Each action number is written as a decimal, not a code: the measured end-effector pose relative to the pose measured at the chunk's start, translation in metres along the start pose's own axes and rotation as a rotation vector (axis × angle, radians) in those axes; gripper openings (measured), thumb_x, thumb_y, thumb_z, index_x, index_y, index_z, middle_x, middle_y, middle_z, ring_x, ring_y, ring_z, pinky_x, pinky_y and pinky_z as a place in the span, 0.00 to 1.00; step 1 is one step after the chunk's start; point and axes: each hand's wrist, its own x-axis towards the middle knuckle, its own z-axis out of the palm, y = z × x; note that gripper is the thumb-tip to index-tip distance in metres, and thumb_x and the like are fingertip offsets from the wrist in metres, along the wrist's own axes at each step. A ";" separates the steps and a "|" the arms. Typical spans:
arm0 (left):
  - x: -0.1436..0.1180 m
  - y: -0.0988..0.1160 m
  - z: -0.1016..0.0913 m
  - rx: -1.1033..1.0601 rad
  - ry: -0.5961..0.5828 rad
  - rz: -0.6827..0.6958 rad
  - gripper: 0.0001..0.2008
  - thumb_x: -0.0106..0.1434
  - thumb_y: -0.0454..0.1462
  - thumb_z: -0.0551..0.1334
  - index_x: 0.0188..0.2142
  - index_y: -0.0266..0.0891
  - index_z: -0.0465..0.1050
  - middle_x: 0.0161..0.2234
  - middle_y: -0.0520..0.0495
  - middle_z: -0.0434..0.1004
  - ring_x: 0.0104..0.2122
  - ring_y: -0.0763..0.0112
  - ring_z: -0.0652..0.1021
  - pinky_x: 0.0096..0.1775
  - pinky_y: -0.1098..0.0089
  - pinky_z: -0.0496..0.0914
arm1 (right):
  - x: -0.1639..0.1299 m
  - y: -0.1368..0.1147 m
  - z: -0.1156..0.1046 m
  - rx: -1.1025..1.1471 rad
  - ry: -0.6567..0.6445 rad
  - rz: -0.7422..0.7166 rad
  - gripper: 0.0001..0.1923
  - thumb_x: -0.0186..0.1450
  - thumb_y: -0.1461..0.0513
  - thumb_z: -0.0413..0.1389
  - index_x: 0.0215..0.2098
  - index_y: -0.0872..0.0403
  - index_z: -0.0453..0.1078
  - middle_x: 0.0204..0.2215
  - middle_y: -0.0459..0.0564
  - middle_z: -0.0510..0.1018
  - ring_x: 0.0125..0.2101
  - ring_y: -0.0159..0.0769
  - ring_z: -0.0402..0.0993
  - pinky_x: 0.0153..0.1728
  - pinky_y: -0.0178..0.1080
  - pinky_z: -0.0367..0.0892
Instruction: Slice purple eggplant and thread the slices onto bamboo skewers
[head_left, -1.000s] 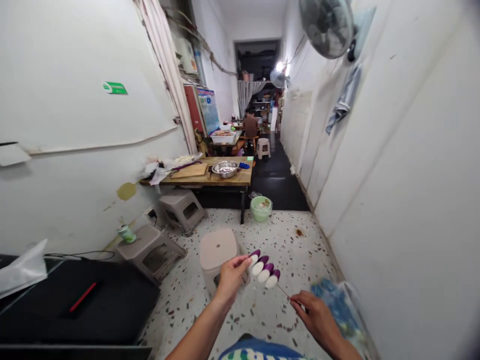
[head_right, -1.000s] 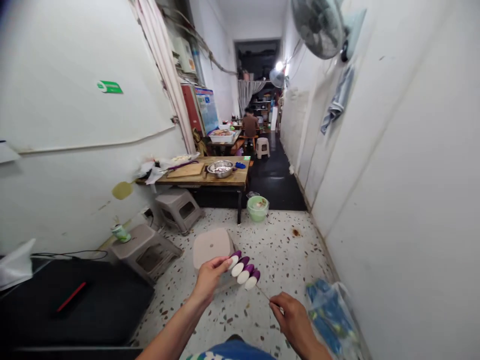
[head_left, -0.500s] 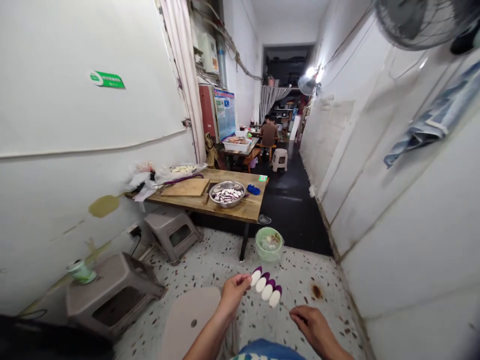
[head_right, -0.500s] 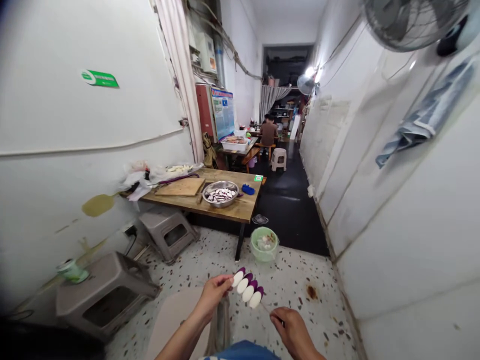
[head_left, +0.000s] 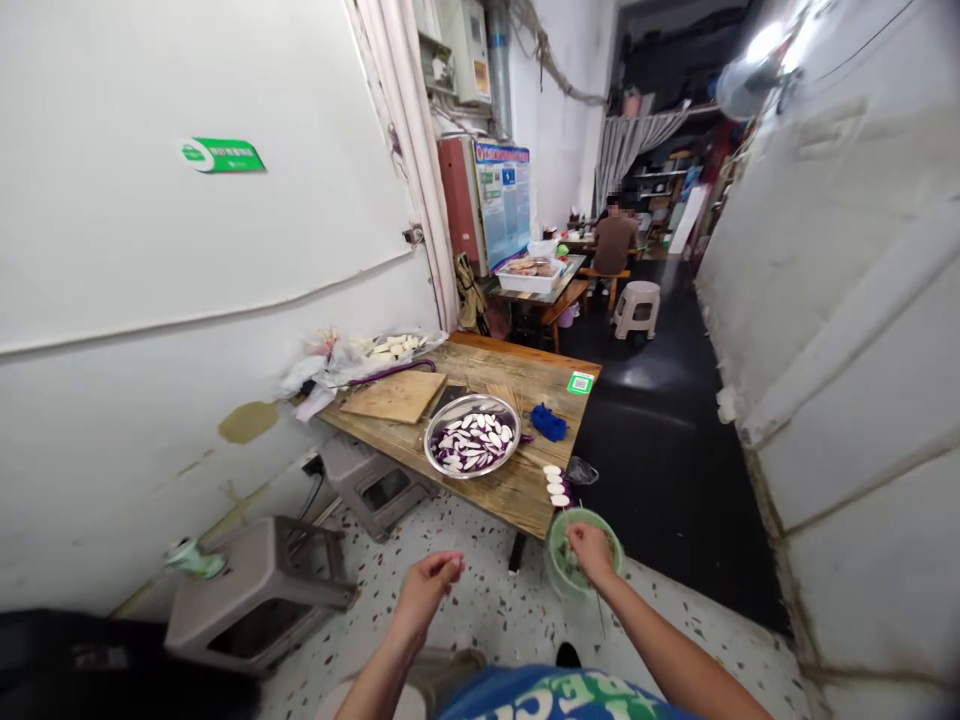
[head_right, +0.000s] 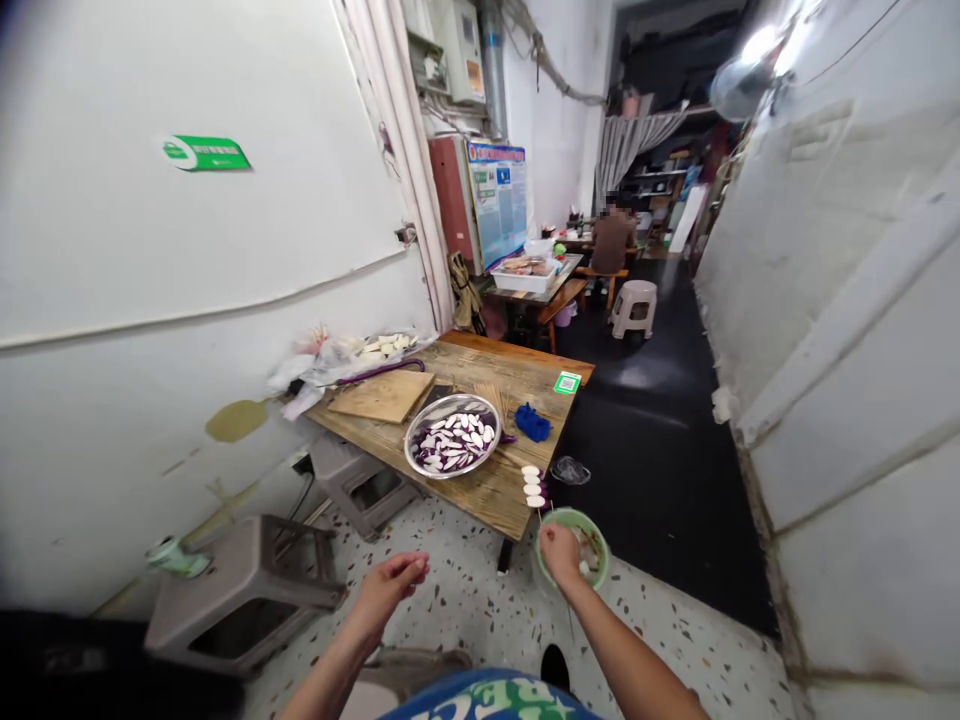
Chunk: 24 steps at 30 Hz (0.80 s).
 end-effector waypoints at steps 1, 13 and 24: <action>0.019 0.011 0.003 0.027 0.031 0.027 0.22 0.41 0.47 0.64 0.32 0.33 0.74 0.26 0.45 0.75 0.27 0.69 0.72 0.28 0.73 0.62 | 0.024 -0.003 0.005 -0.011 -0.027 0.016 0.13 0.63 0.57 0.50 0.28 0.59 0.67 0.24 0.43 0.72 0.24 0.26 0.69 0.28 0.34 0.65; 0.287 0.095 0.064 0.857 -0.128 0.503 0.16 0.52 0.32 0.59 0.42 0.35 0.71 0.46 0.41 0.69 0.48 0.63 0.66 0.50 0.66 0.55 | 0.147 -0.033 0.059 -0.091 -0.134 0.107 0.11 0.63 0.58 0.50 0.34 0.58 0.67 0.31 0.46 0.73 0.32 0.31 0.70 0.36 0.40 0.66; 0.392 0.089 0.056 0.837 -0.470 0.442 0.10 0.43 0.32 0.65 0.29 0.36 0.72 0.33 0.44 0.72 0.40 0.60 0.69 0.45 0.65 0.57 | 0.133 -0.078 0.043 -0.069 0.055 0.302 0.17 0.60 0.57 0.44 0.37 0.59 0.68 0.30 0.54 0.73 0.33 0.41 0.70 0.37 0.41 0.61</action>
